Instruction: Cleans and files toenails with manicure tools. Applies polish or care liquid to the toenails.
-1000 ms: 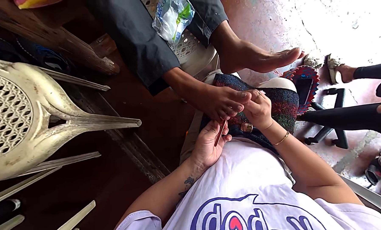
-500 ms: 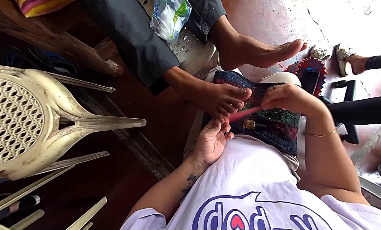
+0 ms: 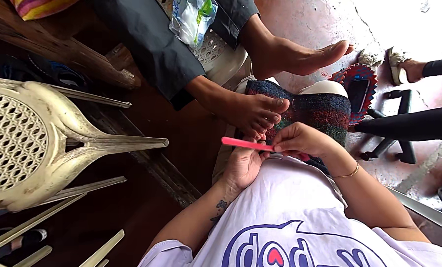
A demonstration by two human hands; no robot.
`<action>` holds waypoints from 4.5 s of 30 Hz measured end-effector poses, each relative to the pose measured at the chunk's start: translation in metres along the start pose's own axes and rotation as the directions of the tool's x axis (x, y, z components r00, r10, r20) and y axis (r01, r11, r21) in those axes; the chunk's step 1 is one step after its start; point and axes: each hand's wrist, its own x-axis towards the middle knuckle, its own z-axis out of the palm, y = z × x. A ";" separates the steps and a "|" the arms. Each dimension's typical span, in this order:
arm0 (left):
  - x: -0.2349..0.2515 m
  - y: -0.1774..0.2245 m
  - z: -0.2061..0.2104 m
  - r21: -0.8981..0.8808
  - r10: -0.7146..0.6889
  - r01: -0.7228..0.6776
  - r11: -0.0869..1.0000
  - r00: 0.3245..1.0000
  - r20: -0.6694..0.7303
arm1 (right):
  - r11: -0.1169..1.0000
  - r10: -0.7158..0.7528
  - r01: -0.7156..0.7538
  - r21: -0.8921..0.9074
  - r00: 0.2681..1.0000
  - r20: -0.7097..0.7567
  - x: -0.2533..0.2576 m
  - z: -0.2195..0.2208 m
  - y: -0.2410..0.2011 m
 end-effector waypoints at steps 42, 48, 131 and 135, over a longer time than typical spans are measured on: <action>0.001 -0.001 0.006 0.005 -0.001 0.001 1.000 0.999 -0.043 | 0.460 -0.731 0.320 -0.828 0.666 -0.149 -0.050 -0.038 -0.019; 0.001 0.000 0.003 -0.008 -0.008 0.008 1.000 1.000 0.008 | 0.159 -0.764 0.315 -0.936 0.639 0.086 -0.038 0.022 0.003; 0.032 -0.022 0.050 0.351 0.332 -0.318 0.881 0.943 0.019 | 0.267 -0.723 0.265 -0.926 0.691 -0.011 -0.052 0.047 -0.037; 0.034 -0.022 0.044 0.383 0.329 -0.336 0.861 0.940 0.085 | 0.372 -0.723 0.305 -0.877 0.688 -0.067 -0.052 0.040 -0.031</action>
